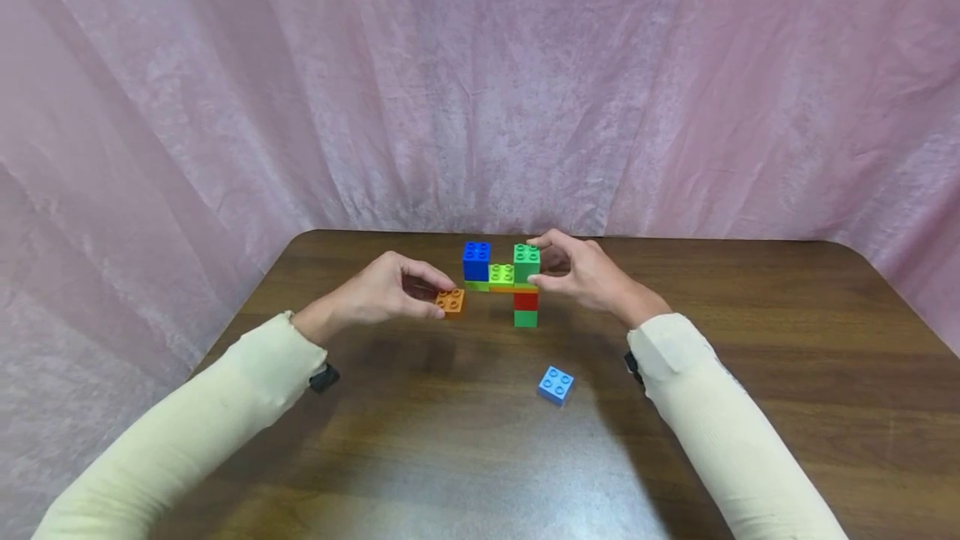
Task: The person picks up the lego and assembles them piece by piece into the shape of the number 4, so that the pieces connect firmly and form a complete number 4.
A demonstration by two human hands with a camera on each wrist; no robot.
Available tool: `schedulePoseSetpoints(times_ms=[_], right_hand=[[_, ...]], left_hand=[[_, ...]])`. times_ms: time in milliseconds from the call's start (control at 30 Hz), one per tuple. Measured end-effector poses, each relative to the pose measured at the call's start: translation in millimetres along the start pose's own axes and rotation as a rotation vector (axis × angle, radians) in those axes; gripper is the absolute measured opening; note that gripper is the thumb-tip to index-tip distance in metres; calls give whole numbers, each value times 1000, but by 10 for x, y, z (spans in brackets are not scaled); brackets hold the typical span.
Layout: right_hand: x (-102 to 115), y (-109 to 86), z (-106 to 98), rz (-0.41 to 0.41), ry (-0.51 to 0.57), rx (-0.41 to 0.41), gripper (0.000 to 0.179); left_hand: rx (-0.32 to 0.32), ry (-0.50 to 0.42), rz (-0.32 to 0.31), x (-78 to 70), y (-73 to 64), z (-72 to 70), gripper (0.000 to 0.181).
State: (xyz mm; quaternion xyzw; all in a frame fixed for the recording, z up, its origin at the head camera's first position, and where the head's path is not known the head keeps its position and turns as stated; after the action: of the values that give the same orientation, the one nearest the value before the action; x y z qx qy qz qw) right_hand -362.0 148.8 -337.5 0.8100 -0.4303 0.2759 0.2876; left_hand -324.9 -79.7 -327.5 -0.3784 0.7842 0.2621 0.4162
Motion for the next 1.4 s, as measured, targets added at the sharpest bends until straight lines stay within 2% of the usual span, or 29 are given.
schedulePoseSetpoints(times_ms=[433, 733, 967, 1167, 1400], right_hand=[[12, 0, 2, -10, 19, -3, 45], [-11, 7, -1, -3, 21, -8, 44], [-12, 5, -14, 1, 5, -14, 44], [-5, 5, -10, -17, 4, -12, 44], [9, 10, -8, -2, 2, -2, 44]], left_hand=[[-57, 70, 40, -144, 108, -109, 28], [-100, 75, 29, -240, 163, -199, 30], [-142, 82, 64, -297, 244, -248, 30], [-171, 91, 89, -304, 314, -245, 29], [-188, 122, 107, -292, 396, -244, 29]])
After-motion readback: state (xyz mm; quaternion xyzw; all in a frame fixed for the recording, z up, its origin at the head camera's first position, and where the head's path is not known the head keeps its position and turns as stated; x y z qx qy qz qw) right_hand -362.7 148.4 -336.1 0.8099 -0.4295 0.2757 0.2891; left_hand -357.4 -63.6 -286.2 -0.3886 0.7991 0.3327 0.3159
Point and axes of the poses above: each hand's wrist, its own y-axis towards the middle knuckle, its own z-axis out of the palm, x = y × z, the point moved 8 cm from there along y, towards the middle knuckle, and after that the axes turned 5 degrees about z, right-handed, at the moved point
